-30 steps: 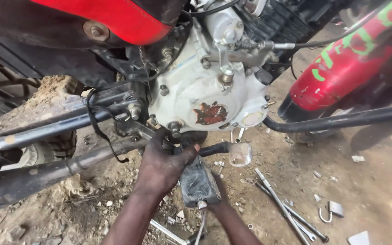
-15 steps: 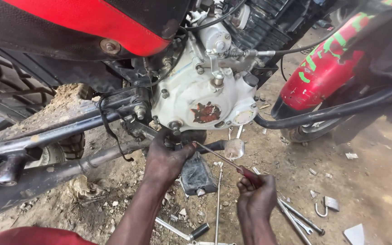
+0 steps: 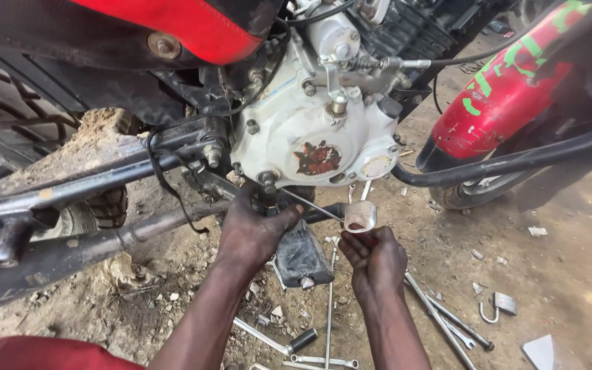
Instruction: The person uses a wrench to loosen and remove bolts from the engine casing of a red motorcycle. They then use their hands to unscrew the remaining bolts and detach the engine cover, placing the removed parts aside.
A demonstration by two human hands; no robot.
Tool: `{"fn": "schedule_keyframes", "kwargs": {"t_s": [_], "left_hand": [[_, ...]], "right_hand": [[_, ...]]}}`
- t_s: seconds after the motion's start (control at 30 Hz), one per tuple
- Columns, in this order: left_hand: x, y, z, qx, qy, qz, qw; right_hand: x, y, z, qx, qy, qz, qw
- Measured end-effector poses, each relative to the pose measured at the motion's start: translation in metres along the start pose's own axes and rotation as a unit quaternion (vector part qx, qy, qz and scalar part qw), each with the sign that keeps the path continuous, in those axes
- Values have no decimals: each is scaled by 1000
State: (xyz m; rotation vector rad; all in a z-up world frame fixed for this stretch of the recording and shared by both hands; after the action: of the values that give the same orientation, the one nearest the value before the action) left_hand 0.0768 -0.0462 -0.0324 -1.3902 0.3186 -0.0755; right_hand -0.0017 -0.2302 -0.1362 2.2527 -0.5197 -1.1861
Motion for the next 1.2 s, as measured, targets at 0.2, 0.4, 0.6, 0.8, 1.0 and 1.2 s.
{"fn": "schedule_keyframes", "kwargs": {"t_s": [0.2, 0.4, 0.6, 0.8, 1.0, 1.2], "left_hand": [[10, 17, 5, 94, 2, -69, 993], [3, 16, 9, 82, 14, -75, 994], [3, 15, 10, 103, 1, -55, 993], [-2, 21, 10, 105, -8, -65, 992], [7, 28, 10, 101, -11, -70, 992], [4, 23, 14, 108, -21, -59, 992]], "right_hand": [[40, -5, 14, -43, 55, 27, 997], [84, 7, 7, -129, 96, 36, 986], [54, -23, 23, 52, -45, 116, 991], [55, -12, 23, 39, -2, 201, 979], [35, -14, 16, 44, -4, 207, 977], [28, -17, 14, 63, -14, 203, 977]]}}
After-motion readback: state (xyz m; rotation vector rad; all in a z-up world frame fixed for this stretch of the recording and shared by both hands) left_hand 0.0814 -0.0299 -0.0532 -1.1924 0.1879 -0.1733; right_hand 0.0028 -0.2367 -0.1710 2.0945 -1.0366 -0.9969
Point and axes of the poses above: each hand's wrist, its own x-axis towards the middle knuckle, its own z-axis out of the back of the hand, y = z × x, the point moved 5 cm from there along x, towards the middle knuckle, and after that the axes turned 11 degrees about -z, right-handed, at the moved point
